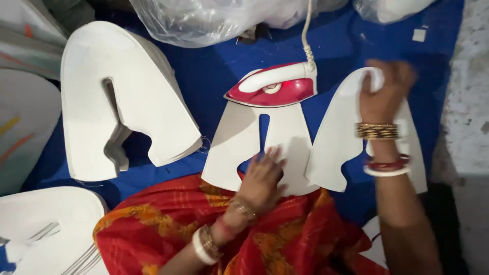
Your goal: The recorder is ironing white foam shoe upper components on a blue floor mat to flatten or shape them.
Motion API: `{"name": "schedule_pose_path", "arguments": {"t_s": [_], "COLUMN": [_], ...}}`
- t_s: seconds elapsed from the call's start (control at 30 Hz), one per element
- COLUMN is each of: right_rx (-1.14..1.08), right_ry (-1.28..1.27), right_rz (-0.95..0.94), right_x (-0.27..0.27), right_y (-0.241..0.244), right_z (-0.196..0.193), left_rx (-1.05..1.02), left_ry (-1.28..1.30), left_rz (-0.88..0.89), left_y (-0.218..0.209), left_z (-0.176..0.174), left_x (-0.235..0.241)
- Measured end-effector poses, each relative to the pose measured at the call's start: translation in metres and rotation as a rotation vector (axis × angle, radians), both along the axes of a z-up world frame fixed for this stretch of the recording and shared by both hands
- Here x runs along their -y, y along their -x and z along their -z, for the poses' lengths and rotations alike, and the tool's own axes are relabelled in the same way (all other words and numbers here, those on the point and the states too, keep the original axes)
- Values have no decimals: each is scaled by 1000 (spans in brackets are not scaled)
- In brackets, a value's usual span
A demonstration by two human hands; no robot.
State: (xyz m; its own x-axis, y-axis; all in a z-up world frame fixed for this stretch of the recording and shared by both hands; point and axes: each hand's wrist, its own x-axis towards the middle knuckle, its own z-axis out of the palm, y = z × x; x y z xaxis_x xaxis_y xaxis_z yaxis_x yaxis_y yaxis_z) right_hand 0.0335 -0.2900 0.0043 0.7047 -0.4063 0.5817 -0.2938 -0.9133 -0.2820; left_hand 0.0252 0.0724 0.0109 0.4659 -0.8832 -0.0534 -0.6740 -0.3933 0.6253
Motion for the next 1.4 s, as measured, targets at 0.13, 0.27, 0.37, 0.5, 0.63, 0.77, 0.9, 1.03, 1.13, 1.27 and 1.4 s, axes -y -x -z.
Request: {"name": "schedule_pose_path", "arguments": {"t_s": [0.13, 0.27, 0.37, 0.5, 0.63, 0.77, 0.9, 1.03, 1.13, 1.27, 1.4], "right_rx": [59, -17, -495, -488, -657, -610, -732, -729, -718, -764, -813], "right_ry": [-126, -1, 127, 209, -53, 57, 217, 182, 192, 174, 166], "right_rz": [-196, -292, -291, -573, -275, -261, -308, -297, -253, -284, -291], "right_x": [-104, -148, -147, -138, -123, -123, -159, -169, -160, -169, -179], "right_y": [-43, -89, -129, -155, -170, -160, -152, -154, -167, -161, -157], "right_z": [-61, -73, -47, -32, -58, -77, -55, -40, -43, -51, -51], "left_rx": [6, 201, 168, 146, 136, 68, 38, 82, 104, 69, 64], "left_ry": [-64, -192, -280, -252, -270, -300, -314, -275, -245, -254, -249], "left_rz": [-150, -276, -341, -382, -348, -336, -323, -341, -349, -335, -344], "left_y": [-13, -24, -32, -32, -37, -37, -42, -35, -40, -38, -36], "left_z": [21, 37, 50, 49, 46, 36, 29, 37, 36, 32, 37], "left_x": [-65, -66, -56, -61, -62, -61, -59, -65, -62, -64, -64]}}
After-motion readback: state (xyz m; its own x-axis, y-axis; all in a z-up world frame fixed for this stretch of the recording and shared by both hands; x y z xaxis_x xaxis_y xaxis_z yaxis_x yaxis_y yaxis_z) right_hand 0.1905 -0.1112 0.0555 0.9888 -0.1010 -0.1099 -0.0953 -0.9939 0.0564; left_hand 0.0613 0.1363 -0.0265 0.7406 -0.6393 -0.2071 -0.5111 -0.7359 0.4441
